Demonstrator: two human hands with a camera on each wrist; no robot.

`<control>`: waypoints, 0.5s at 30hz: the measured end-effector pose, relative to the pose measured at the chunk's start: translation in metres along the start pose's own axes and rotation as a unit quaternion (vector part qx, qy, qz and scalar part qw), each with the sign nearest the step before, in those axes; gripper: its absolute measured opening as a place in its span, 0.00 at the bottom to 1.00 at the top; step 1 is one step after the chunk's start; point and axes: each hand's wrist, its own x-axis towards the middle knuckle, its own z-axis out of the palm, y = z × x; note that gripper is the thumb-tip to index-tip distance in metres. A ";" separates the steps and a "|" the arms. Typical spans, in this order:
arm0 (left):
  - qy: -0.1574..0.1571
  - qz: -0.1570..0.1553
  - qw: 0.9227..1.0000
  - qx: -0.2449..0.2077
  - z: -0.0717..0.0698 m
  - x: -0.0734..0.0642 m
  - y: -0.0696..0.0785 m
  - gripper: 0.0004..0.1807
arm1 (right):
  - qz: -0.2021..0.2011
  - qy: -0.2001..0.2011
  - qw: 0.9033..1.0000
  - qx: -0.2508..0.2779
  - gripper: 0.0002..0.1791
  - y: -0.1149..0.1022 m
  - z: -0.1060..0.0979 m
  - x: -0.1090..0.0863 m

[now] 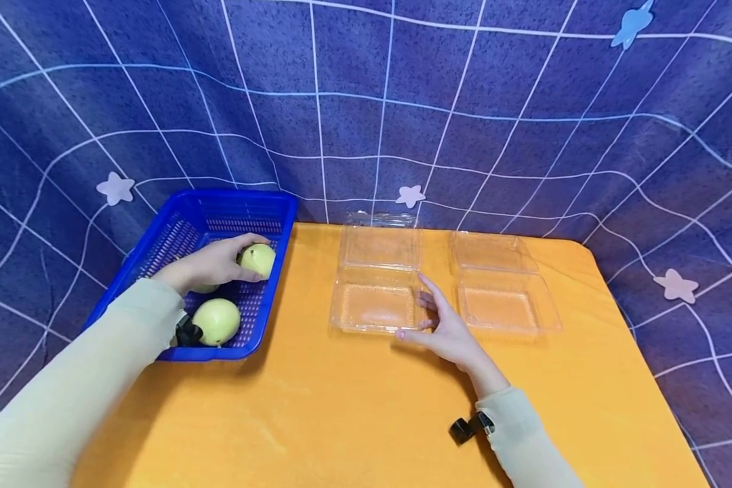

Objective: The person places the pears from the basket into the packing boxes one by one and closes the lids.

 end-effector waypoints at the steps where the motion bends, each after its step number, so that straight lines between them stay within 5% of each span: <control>1: 0.001 0.001 1.000 -0.002 0.000 0.000 0.000 0.42 | 0.000 0.001 1.000 -0.001 0.66 0.000 0.000 0.000; 15: 0.013 0.028 1.000 0.006 0.001 0.001 -0.001 0.36 | -0.004 -0.001 1.000 0.006 0.66 0.000 0.000 0.000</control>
